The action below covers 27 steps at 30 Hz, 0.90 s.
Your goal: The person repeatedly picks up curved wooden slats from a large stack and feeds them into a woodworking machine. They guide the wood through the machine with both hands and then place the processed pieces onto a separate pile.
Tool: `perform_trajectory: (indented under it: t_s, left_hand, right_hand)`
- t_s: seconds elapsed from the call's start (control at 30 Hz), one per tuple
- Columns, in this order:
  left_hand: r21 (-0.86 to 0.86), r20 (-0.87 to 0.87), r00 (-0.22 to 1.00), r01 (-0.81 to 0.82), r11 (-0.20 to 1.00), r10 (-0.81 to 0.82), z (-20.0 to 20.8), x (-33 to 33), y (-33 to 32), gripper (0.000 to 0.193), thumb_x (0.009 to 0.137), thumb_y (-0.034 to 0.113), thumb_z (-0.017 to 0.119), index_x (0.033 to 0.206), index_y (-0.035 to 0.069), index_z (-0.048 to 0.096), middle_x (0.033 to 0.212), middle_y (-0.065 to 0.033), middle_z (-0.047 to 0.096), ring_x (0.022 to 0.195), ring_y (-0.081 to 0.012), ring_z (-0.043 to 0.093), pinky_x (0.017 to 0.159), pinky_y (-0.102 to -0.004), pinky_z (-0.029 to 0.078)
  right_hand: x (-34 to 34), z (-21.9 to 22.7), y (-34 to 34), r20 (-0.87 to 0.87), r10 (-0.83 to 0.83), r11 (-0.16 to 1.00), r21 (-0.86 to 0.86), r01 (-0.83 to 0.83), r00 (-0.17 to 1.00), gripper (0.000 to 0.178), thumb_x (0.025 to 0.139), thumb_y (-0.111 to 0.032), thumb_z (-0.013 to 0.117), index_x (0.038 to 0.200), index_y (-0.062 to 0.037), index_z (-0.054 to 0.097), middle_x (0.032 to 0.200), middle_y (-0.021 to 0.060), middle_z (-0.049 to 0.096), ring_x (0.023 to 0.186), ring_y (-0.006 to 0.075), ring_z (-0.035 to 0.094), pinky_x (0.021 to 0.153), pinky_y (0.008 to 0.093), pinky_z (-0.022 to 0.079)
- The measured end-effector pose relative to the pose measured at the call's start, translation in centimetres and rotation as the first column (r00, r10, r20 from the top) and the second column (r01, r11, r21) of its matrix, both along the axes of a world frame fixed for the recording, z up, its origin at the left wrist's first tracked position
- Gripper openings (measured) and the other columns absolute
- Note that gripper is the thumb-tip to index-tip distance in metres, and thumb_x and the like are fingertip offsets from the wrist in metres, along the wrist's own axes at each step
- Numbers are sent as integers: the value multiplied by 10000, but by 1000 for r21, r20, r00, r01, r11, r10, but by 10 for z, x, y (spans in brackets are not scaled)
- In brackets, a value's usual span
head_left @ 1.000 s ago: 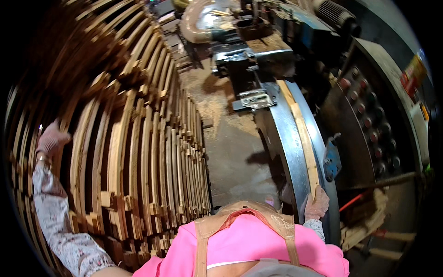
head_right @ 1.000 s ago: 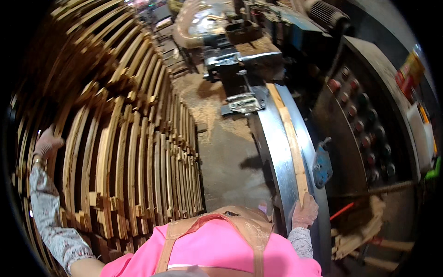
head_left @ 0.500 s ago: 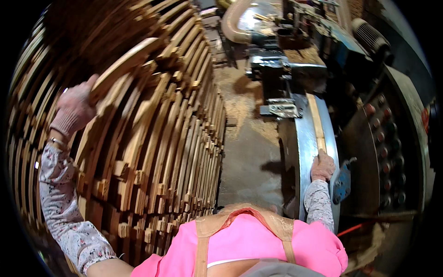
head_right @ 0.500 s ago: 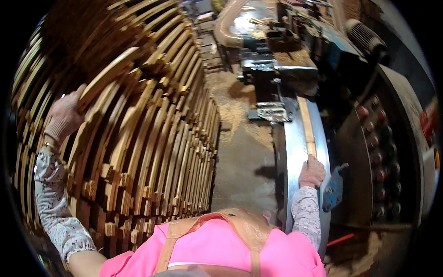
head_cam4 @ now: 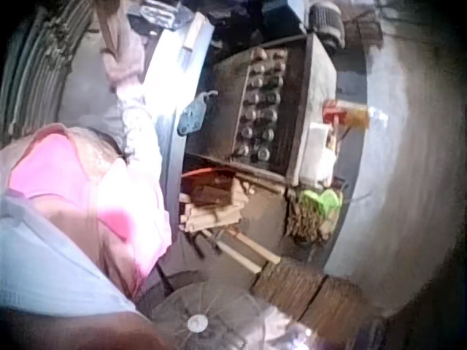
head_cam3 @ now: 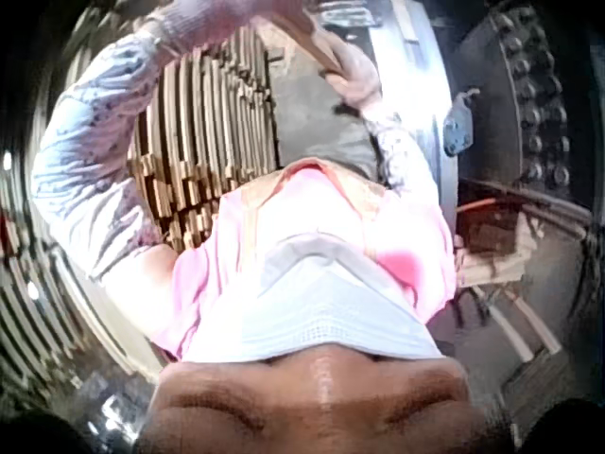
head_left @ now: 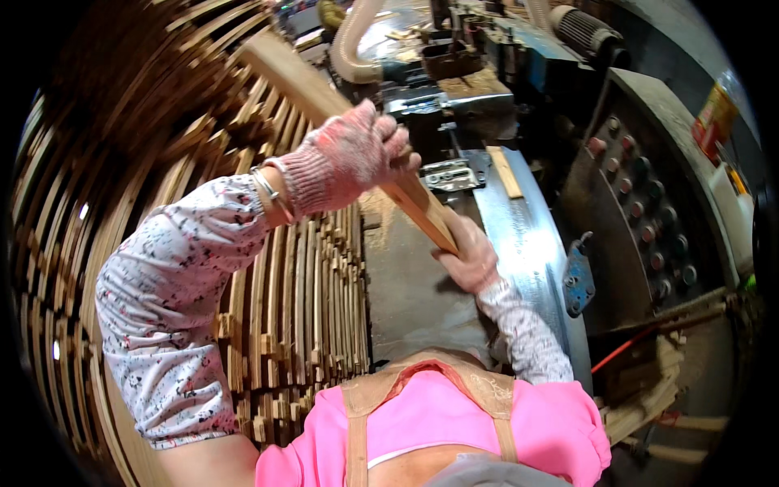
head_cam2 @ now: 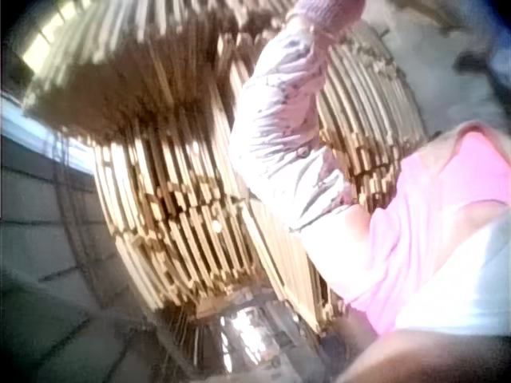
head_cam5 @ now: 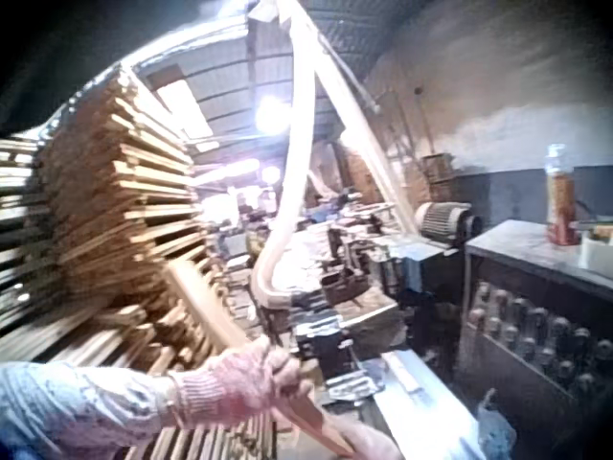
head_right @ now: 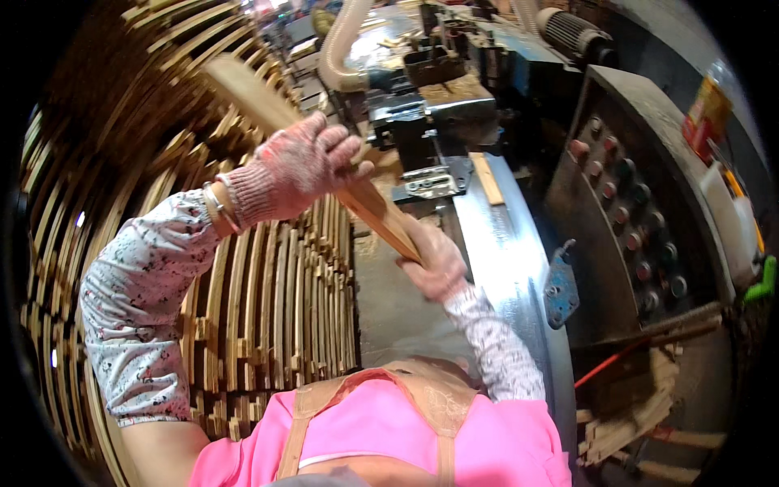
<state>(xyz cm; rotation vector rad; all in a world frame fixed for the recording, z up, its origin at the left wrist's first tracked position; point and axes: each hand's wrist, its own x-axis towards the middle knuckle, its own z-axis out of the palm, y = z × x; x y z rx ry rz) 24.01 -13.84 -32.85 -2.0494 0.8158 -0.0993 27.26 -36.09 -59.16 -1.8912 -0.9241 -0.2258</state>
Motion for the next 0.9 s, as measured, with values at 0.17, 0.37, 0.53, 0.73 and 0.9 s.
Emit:
perform_trajectory:
  t_s: [0.17,0.37,0.53,0.73,0.9]
  left_hand:
    - [-242,195,963,-137,961,186,51,38,23,699,908,161,687,1568,202,465,1490,-118,557,1386,-300,520,1190,-467,404]
    - [-276,332,803,-420,865,495,143,-34,151,661,881,170,677,1514,154,489,1356,-131,619,1261,-342,590,1084,-453,487]
    - [-380,331,566,-653,655,756,163,-80,182,653,935,215,685,1546,207,457,1410,-113,602,1315,-330,566,1127,-443,471]
    - [-569,175,286,-752,334,942,163,-114,182,631,978,208,675,1570,233,460,1584,-116,505,1426,-315,513,1201,-410,443]
    - [-504,118,269,-813,291,956,138,-166,258,682,962,298,674,1569,89,444,1460,-172,600,1310,-336,600,1108,-442,512]
  right_hand:
    - [-105,-91,-150,-60,-657,733,-281,619,751,663,817,-213,808,1432,-85,598,1299,218,667,1203,423,615,1038,507,495]
    - [-141,-116,-194,202,-802,257,-733,630,562,697,861,-243,777,1503,-156,520,1353,110,645,1191,366,601,985,494,506]
    - [29,-157,-158,305,-801,314,-517,796,515,668,920,-307,731,1534,-201,489,1401,95,626,1231,350,591,1022,480,502]
    - [151,-152,-116,111,-804,431,-567,702,584,661,960,-390,690,1561,-218,477,1416,134,625,1266,370,592,1080,475,483]
    - [53,-153,-130,125,-798,398,-626,671,590,614,945,-335,700,1512,-195,510,1306,144,657,1207,366,603,1011,506,506]
